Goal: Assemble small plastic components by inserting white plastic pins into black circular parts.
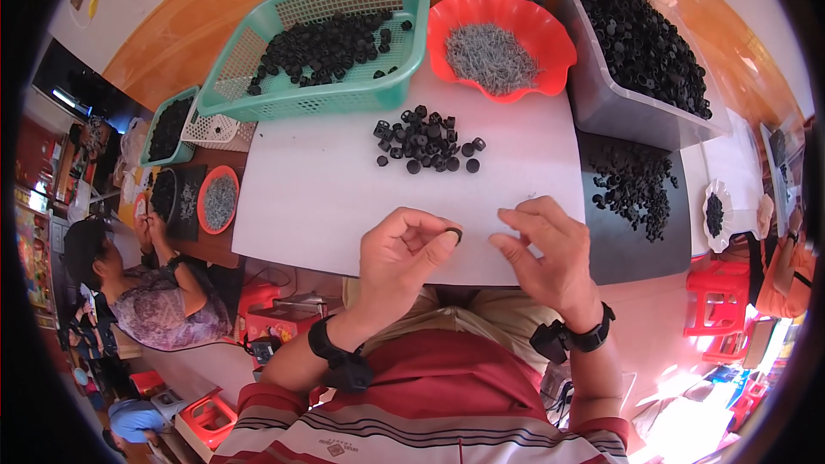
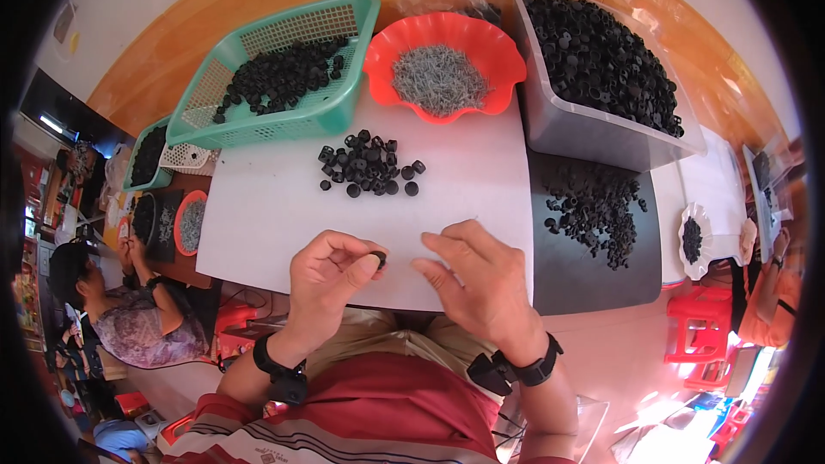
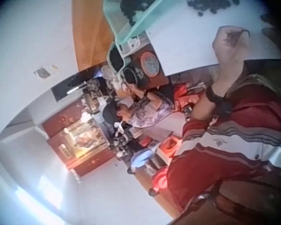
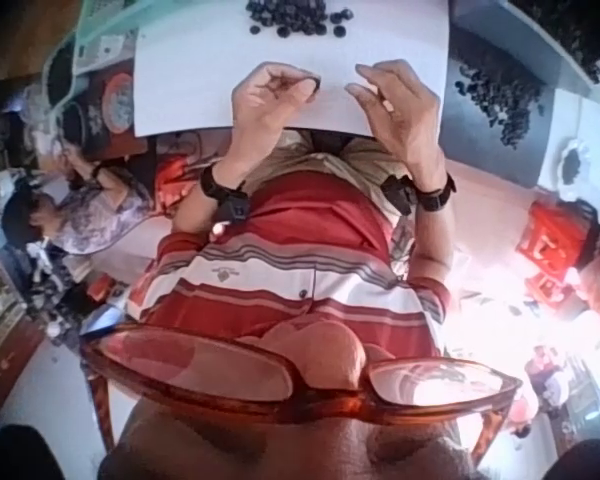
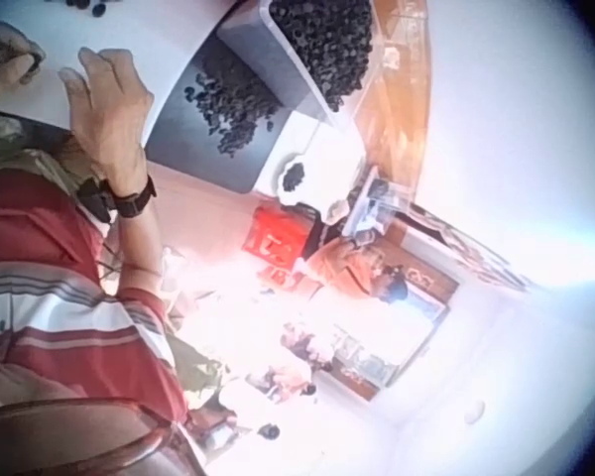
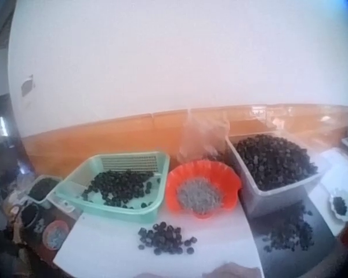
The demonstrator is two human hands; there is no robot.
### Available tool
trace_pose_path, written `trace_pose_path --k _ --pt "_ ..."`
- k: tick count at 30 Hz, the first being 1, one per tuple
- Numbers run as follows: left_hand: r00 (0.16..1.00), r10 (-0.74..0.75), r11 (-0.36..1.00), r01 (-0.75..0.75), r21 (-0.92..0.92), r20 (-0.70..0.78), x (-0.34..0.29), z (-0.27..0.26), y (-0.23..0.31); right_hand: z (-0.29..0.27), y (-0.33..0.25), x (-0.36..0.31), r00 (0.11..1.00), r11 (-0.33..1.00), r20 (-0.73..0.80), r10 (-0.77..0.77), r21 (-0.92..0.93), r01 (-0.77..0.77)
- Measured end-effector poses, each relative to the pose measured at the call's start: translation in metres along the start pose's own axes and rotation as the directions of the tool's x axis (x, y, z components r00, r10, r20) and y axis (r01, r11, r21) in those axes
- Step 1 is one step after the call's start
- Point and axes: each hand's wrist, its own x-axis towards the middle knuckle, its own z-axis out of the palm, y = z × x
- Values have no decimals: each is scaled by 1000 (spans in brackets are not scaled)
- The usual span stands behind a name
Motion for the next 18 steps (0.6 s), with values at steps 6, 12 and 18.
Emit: trace_pose_path --k 6,12,18 --pt "973 230 950 -218 222 -29 21 -27 19 -9 3 2 997 999 -70 26 -18 -27" --pt "910 414 791 -339 509 -37 61 -67 54 -12 4 -3 995 997 -67 72 -32 -74" --pt "902 430 715 -356 602 22 81 -81 65 -16 9 -2 991 992 -74 108 -57 -112"
